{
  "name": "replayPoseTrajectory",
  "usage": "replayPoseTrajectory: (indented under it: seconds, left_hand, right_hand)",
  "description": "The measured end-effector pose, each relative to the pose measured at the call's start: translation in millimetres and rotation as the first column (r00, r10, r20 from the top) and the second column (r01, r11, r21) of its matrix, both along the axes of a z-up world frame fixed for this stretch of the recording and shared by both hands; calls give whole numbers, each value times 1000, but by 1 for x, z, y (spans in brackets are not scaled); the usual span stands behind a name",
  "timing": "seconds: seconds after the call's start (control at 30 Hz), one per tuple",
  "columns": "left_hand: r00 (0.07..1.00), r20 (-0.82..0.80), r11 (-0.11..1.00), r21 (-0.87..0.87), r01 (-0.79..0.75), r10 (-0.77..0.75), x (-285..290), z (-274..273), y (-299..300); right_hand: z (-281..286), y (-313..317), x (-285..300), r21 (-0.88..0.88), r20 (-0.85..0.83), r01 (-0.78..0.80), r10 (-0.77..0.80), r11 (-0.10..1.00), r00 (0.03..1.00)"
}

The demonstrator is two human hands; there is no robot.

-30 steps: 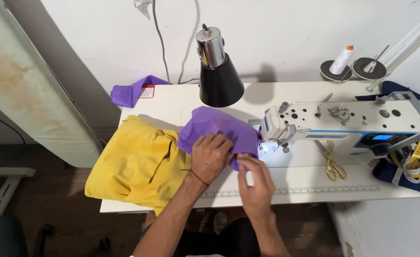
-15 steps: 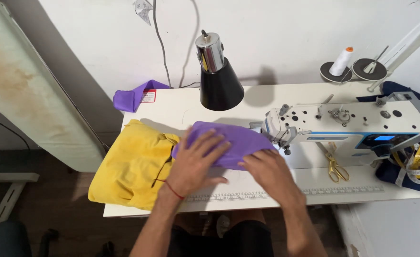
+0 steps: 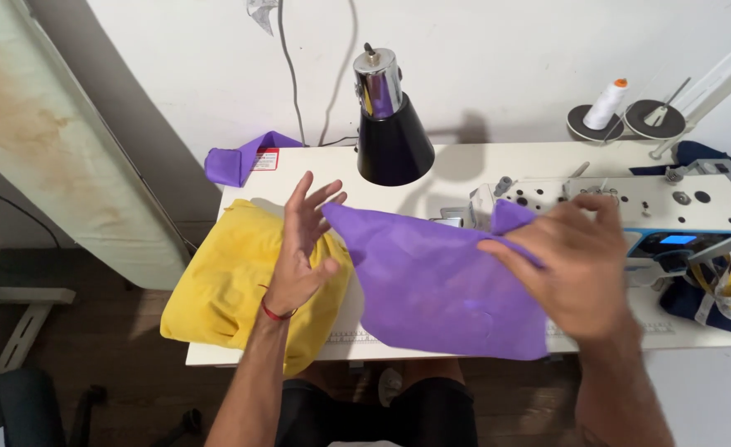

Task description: Stuffing fabric scraps into yellow and purple fabric bags on a workbench

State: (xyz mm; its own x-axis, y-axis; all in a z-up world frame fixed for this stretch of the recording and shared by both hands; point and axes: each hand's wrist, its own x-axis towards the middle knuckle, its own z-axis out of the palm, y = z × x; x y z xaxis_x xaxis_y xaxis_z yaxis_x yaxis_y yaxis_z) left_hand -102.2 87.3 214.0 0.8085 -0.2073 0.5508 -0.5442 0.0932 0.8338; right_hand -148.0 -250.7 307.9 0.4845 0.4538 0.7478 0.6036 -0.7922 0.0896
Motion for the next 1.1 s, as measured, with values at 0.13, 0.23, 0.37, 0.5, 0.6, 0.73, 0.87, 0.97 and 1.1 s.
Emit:
replayPoseTrajectory:
  seconds: [0.13,0.23,0.37,0.5,0.6,0.73,0.87,0.97,1.1]
  left_hand:
    - [978,27,974,-86,208,-206,13,-43,-13]
    - [965,-127,973,20,232,-228,0,-58,-26]
    - [916,-225,943,-39,331,-331,1,-82,-39]
    - [919,-269,945,73,319,-289,-3,-83,-49]
    - [891,-389,926,190,327,-235,11,-103,-58]
    - [756,-608,873,202,445,-245,3,-87,-70]
    - [822,-529,951,81,297,-211,-16,-85,-78]
    - [862,-473,973,42,227,-181,4,-120,-69]
    - [968,-249,970,241,32,30,41,-122,-40]
  right_hand:
    - [7,4,-4,216,-156,-33,68,976,985]
    - [4,2,-8,100,-161,-40,56,994,985]
    - [10,5,-13,399,-485,44,170,916,858]
    - [-19,-24,-19,474,-286,55,94,879,954]
    - [-10,-14,-6,263,-282,-4,81,965,956]
    - [-21,-13,-8,531,-217,41,89,846,972]
    - [-8,-7,-9,425,-339,-64,225,903,913]
    - [-9,-15,0,278,-522,-95,233,956,820]
    - [-26,-20,5,-82,-511,-157,93,984,854]
